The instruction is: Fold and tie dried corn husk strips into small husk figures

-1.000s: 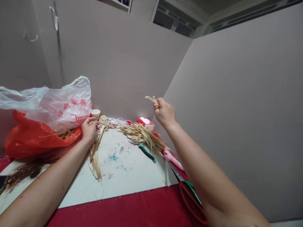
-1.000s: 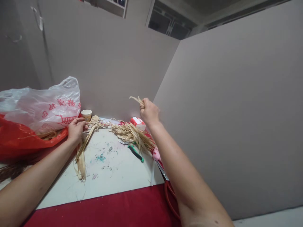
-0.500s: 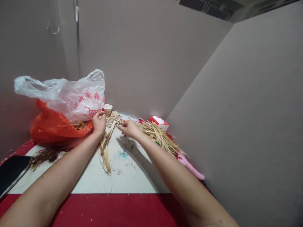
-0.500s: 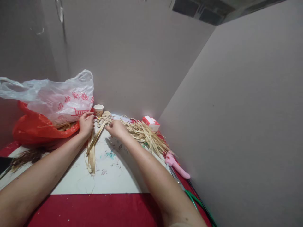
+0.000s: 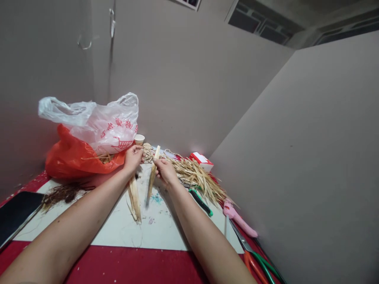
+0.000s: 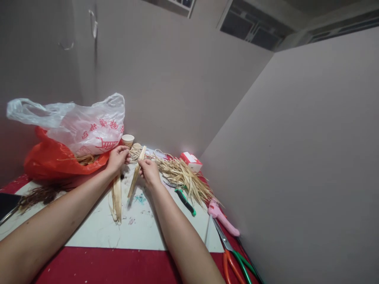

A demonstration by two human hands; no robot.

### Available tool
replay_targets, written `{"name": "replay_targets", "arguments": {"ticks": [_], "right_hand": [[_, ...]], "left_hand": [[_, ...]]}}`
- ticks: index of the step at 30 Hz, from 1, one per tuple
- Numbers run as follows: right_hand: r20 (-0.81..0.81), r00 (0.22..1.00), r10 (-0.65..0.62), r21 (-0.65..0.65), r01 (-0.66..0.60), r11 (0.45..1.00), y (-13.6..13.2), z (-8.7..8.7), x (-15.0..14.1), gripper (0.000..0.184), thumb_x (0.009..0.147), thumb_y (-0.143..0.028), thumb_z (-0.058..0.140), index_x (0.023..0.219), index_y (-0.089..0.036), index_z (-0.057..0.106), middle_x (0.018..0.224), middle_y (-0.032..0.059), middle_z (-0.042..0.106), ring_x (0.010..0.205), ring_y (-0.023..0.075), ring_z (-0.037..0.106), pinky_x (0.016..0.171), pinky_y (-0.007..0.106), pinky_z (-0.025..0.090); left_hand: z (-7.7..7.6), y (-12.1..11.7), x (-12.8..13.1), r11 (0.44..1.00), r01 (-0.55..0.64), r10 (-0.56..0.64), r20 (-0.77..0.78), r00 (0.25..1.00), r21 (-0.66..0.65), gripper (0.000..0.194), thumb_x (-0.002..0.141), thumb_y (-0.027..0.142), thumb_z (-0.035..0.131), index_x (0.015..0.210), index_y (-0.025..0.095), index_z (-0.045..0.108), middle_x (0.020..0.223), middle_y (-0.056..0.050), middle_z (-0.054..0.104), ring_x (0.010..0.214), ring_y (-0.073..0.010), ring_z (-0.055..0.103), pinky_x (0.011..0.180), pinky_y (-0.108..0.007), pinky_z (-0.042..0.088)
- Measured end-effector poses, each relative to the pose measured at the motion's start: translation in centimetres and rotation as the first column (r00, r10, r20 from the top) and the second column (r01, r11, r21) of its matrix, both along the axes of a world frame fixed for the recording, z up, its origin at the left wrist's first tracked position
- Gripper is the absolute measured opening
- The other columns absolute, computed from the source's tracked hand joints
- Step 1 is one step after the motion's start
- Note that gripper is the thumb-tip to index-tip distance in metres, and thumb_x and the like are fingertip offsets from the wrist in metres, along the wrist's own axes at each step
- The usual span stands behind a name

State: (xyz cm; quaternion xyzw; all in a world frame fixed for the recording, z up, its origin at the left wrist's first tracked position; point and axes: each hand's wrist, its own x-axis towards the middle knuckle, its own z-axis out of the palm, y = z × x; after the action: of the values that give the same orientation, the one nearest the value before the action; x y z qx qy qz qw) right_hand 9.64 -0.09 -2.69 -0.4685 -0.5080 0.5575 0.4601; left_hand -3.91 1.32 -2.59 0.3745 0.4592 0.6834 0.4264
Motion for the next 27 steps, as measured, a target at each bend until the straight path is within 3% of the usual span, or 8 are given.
{"name": "replay_targets", "arguments": {"ticks": [4,8,10,13,17,19,23,27], "right_hand": [[-0.022,0.999,-0.049,0.103,0.052,0.993,-0.5,-1.3,0.9,0.035,0.064,-0.046,0.07,0.063,-0.018,0.049,0.042,-0.0078,0.047,0.034,0.0048,0.038,0.033,0.016,0.025],[-0.045,0.999,0.013,0.117,-0.008,0.993,-0.6,-2.4,1.1,0.035,0.065,-0.048,0.07,0.066,-0.018,0.053,0.044,-0.0064,0.051,0.034,0.0061,0.04,0.033,0.017,0.027],[-0.076,0.997,0.019,0.141,-0.008,0.99,-0.4,-2.4,1.3,0.034,0.065,-0.048,0.069,0.068,-0.017,0.054,0.049,-0.005,0.055,0.036,0.007,0.043,0.033,0.018,0.03],[-0.144,0.986,-0.082,0.206,0.111,0.972,0.1,-2.1,1.9,0.033,0.067,-0.047,0.069,0.07,-0.018,0.054,0.056,-0.0048,0.057,0.041,0.0079,0.048,0.034,0.019,0.033],[-0.215,0.956,-0.201,0.265,0.255,0.93,0.6,-1.8,2.3,0.029,0.067,-0.044,0.068,0.069,-0.019,0.053,0.054,-0.0063,0.053,0.044,0.0093,0.049,0.036,0.02,0.036],[-0.247,0.934,-0.258,0.293,0.326,0.899,0.8,-1.4,2.5,0.028,0.067,-0.043,0.068,0.066,-0.019,0.052,0.053,-0.0061,0.052,0.045,0.0095,0.049,0.037,0.02,0.037],[-0.344,0.828,-0.443,0.331,0.548,0.768,1.2,1.1,4.1,0.031,0.068,-0.045,0.065,0.064,-0.02,0.047,0.052,-0.0055,0.051,0.045,0.0095,0.049,0.04,0.021,0.039],[-0.522,0.557,-0.646,0.25,0.824,0.508,1.5,5.0,8.7,0.032,0.076,-0.049,0.059,0.069,-0.024,0.039,0.054,-0.006,0.048,0.046,0.0107,0.048,0.042,0.023,0.04]], "left_hand": [[0.0,-0.8,0.9,0.955,0.267,-0.284,-0.13,0.95,-0.133,0.033,0.068,0.044,0.07,0.071,0.015,0.055,0.06,0.001,0.059,0.043,-0.0082,0.052,0.042,-0.02,0.043],[-0.4,-1.0,1.4,0.894,0.389,-0.434,-0.217,0.874,-0.22,0.043,0.058,0.049,0.078,0.067,0.014,0.055,0.053,0.003,0.054,0.043,-0.0072,0.05,0.042,-0.018,0.041],[-0.4,-1.1,1.4,0.871,0.429,-0.479,-0.214,0.851,-0.24,0.045,0.063,0.055,0.074,0.069,0.015,0.055,0.054,0.002,0.056,0.043,-0.0074,0.05,0.04,-0.018,0.038],[0.0,-1.2,1.4,0.826,0.493,-0.554,-0.233,0.799,-0.273,0.049,0.074,0.063,0.059,0.077,0.014,0.059,0.064,-0.002,0.063,0.039,-0.0063,0.047,0.035,-0.017,0.028],[0.4,-1.6,1.7,0.726,0.609,-0.687,-0.314,0.655,-0.318,0.041,0.072,0.054,0.067,0.075,0.013,0.063,0.063,-0.003,0.064,0.036,-0.0039,0.041,0.037,-0.018,0.027],[0.5,-1.6,1.8,0.708,0.621,-0.706,-0.353,0.615,-0.336,0.036,0.069,0.047,0.073,0.068,0.013,0.061,0.055,0.0,0.058,0.036,-0.0035,0.039,0.037,-0.018,0.025],[0.6,-1.5,1.8,0.74,0.594,-0.672,-0.372,0.64,-0.315,0.03,0.068,0.041,0.073,0.067,0.014,0.06,0.05,0.003,0.054,0.036,-0.0037,0.038,0.038,-0.018,0.026],[0.4,-1.3,1.6,0.781,0.523,-0.624,-0.411,0.664,-0.342,0.027,0.065,0.036,0.076,0.068,0.013,0.062,0.05,0.003,0.055,0.035,-0.0038,0.039,0.037,-0.018,0.026]]}}
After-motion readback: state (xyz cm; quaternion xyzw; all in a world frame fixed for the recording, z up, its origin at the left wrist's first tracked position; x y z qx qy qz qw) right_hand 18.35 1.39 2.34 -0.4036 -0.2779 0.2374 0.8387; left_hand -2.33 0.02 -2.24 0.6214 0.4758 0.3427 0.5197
